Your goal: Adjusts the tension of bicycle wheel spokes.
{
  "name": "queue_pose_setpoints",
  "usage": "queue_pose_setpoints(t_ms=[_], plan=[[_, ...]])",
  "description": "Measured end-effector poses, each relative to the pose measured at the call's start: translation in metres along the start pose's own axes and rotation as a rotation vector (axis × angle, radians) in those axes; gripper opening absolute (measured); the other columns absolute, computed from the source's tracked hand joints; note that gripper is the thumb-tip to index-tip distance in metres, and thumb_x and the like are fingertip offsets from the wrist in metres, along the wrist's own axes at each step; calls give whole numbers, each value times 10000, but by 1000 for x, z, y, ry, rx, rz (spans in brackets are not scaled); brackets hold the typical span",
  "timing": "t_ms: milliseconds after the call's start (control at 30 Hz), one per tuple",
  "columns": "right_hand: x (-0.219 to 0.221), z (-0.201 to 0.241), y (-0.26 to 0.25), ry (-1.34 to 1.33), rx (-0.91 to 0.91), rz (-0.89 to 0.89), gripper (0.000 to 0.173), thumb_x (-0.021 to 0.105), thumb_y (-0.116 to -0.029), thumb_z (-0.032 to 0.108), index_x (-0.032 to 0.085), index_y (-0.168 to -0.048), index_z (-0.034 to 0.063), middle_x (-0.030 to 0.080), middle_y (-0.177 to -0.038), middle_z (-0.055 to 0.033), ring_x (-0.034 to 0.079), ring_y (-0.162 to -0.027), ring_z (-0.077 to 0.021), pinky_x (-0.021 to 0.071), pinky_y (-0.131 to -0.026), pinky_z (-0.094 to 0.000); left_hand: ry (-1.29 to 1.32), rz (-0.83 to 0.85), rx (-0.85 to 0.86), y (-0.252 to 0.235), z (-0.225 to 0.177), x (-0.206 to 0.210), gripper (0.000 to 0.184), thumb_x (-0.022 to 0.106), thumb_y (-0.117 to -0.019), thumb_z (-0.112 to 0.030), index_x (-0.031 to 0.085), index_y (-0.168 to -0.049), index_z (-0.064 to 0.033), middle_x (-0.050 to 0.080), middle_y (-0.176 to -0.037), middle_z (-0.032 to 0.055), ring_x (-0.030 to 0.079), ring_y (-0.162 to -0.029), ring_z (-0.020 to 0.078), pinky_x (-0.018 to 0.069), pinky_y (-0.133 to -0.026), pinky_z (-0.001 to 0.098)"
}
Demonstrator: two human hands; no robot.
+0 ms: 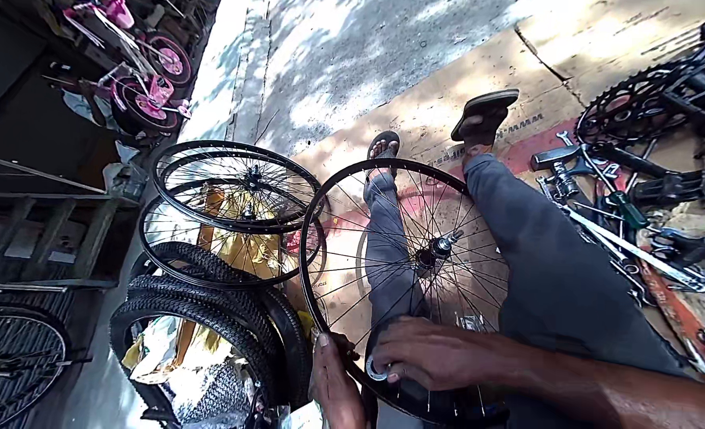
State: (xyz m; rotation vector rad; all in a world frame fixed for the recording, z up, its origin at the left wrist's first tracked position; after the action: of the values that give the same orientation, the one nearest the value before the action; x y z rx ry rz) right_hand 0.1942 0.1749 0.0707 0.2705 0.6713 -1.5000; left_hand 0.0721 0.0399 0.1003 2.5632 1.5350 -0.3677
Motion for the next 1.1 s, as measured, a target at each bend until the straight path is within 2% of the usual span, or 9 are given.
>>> queue_pose_setpoints(t_ms=[100, 200, 400, 567, 667, 733, 867, 967, 1100], plan=[[9, 5, -11, -60, 143, -58, 265, 693, -986, 194, 582, -1198, 81, 677, -927, -107, 685, -860, -293, 556, -807, -491, 47, 52, -86, -4, 6, -15, 463, 244, -1124, -246, 620, -1031, 7, 653, -792, 60, 651, -684, 152, 578, -640, 290], [21, 4, -21, 76, 233, -60, 211, 636, -922, 97, 633, -1133, 98, 673, -832, -125, 685, -783, -330, 539, -704, -536, 83, 97, -65, -14, -4, -20, 399, 390, -1058, -45, 397, -1454, 7, 657, -882, 159, 691, -694, 234, 611, -604, 355], [-4, -5, -7, -347, 226, 30, 266, 766, -943, 262, 690, -1115, 73, 668, -1027, -58, 650, -868, -157, 556, -816, -351, 154, 93, -27, -15, -8, -21, 178, 425, -1020, 37, 516, -1172, 28, 682, -828, 141, 700, -648, 215, 620, -577, 345], [14, 4, -21, 26, 298, 2, 225, 679, -881, 79, 659, -1105, 81, 694, -886, -137, 687, -851, -338, 532, -754, -563, 181, 96, -47, -12, -11, -16, 220, 380, -989, 33, 456, -1191, -9, 653, -816, 108, 691, -668, 200, 608, -580, 330], [-8, -3, -14, -243, 212, 161, 406, 799, -916, 287, 642, -1219, 67, 680, -1040, -123, 663, -888, -257, 542, -845, -476, 161, 77, -71, -12, -11, -19, 234, 382, -1032, 21, 479, -1245, 18, 690, -869, 148, 710, -680, 224, 614, -582, 338], [-5, -5, -10, -330, 262, 76, 324, 804, -911, 263, 680, -1147, 78, 672, -1052, -75, 663, -888, -189, 566, -843, -398, 156, 90, -53, -14, -6, -22, 192, 395, -1045, 13, 512, -1196, 33, 696, -863, 161, 713, -673, 232, 621, -583, 352], [13, 3, -20, 23, 335, -4, 215, 661, -885, 66, 643, -1098, 88, 688, -884, -125, 686, -857, -328, 536, -757, -558, 145, 132, -9, -14, -9, -18, 178, 391, -998, 35, 491, -1142, 7, 669, -830, 122, 704, -683, 216, 620, -581, 354], [-8, -3, -14, -212, 237, 167, 363, 766, -939, 250, 626, -1222, 70, 703, -988, -115, 681, -873, -265, 543, -835, -492, 154, 110, -35, -11, -12, -18, 241, 381, -1005, 33, 462, -1231, 10, 677, -858, 133, 715, -710, 224, 620, -586, 348], [1, -3, -12, -225, 358, -2, 309, 773, -924, 238, 642, -1166, 97, 702, -974, -60, 682, -847, -199, 568, -795, -424, 148, 105, -40, -13, -8, -20, 195, 387, -1036, 24, 507, -1190, 27, 697, -852, 157, 712, -663, 232, 619, -569, 350]])
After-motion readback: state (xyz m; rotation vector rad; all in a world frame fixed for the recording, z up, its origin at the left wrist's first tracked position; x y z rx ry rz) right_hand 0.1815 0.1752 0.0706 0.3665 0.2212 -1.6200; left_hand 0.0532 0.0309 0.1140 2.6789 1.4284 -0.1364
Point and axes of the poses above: each hand's wrist, its own y-axis away from the middle knuckle, its own x-axis out of the palm, z = x × y, the point moved 2 cm from there along -y, towards the middle knuckle
